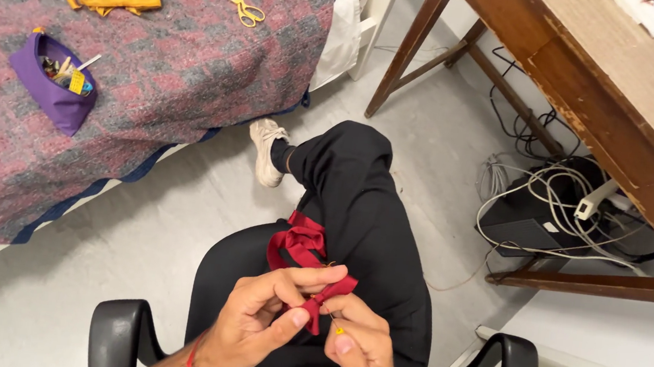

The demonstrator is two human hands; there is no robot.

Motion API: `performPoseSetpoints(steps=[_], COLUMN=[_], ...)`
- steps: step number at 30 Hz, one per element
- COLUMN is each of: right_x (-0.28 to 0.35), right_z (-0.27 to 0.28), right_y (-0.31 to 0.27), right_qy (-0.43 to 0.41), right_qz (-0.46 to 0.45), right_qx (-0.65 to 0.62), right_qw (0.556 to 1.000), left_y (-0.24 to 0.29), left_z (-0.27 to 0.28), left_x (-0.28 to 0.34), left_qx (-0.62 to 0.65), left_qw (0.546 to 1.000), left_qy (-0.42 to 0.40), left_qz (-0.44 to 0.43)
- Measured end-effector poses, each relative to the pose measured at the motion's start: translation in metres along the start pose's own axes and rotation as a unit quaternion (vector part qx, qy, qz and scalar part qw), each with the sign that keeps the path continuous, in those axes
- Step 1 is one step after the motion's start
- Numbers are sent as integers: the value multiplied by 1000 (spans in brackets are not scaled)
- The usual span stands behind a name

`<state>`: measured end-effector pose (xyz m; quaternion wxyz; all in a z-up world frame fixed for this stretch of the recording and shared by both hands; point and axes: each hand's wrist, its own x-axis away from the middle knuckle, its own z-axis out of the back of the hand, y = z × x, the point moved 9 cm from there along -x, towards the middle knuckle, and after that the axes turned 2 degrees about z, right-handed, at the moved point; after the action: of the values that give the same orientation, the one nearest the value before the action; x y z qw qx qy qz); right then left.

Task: Sewing a red ribbon using a needle and thread while seated.

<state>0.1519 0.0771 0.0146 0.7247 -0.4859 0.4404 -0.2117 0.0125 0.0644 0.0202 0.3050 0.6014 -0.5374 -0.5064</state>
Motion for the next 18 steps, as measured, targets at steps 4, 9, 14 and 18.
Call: performPoseSetpoints(steps=[4, 9, 14, 18], right_x=[0, 3, -5, -5], right_z=[0, -2, -2, -3], right_y=[3, 9, 2, 1], right_qy=[1, -15, -40, -41], right_qz=[-14, -13, 0, 16], right_qx=[-2, 2, 20, 31], right_qw=[1000, 1000, 999, 999], left_y=[-4, -6, -5, -4], left_z=[1, 3, 6, 5], left_x=[0, -1, -3, -3], left_qx=[20, 31, 11, 10], left_qw=[1000, 999, 999, 1000], left_qy=[-11, -11, 22, 20], left_qz=[9, 25, 22, 8])
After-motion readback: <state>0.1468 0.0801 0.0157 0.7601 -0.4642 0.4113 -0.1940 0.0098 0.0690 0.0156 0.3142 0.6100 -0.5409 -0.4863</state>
